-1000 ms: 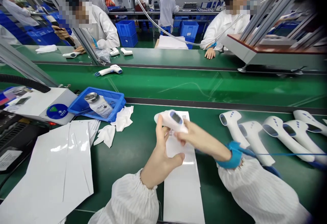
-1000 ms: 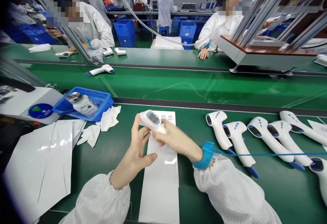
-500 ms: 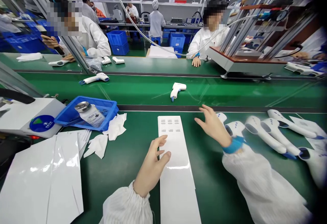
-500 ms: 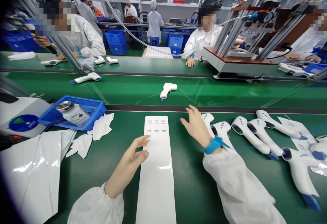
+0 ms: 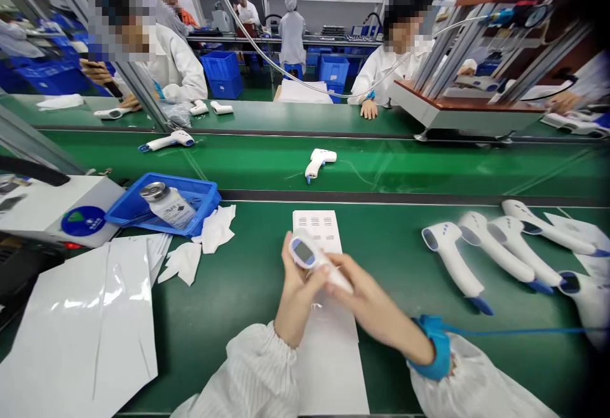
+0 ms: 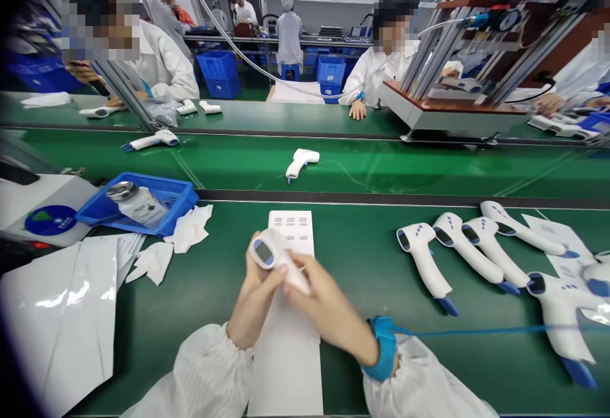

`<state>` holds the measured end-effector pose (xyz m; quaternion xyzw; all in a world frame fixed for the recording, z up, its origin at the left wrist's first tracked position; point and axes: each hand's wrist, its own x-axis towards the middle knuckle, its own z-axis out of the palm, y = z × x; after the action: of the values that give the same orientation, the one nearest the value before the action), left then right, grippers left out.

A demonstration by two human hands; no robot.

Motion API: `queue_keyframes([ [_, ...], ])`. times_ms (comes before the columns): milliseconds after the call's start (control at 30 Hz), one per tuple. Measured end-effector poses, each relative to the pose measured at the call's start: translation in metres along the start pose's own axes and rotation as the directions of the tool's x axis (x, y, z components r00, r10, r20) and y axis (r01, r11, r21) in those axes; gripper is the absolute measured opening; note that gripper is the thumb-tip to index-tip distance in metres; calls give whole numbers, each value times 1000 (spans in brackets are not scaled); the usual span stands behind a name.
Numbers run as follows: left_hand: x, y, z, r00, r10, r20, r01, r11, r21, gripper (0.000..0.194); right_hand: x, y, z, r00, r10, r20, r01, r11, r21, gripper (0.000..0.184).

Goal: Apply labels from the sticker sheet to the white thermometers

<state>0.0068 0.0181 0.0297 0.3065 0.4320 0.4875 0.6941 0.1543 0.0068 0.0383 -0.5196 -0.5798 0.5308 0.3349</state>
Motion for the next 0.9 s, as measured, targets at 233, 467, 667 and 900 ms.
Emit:
queue_keyframes([
  [233, 5, 13, -16, 931, 266, -251, -230, 960, 161, 70, -15, -2, 49, 812, 258, 523, -490, 789, 371, 60],
  [467, 21, 9, -28, 966, 210, -153, -185, 969, 163, 63, 27, 2, 9, 998, -31, 63, 54, 914, -401, 19],
  [667, 43, 6, -34, 976, 197, -93, -184, 974, 133, 64, 75, 28, 8, 961, -243, -132, 147, 853, -501, 15],
  [900, 44, 4, -33, 974, 194, -119, -169, 966, 196, 63, 80, 35, 14, 957, -238, -168, 136, 875, -464, 17],
])
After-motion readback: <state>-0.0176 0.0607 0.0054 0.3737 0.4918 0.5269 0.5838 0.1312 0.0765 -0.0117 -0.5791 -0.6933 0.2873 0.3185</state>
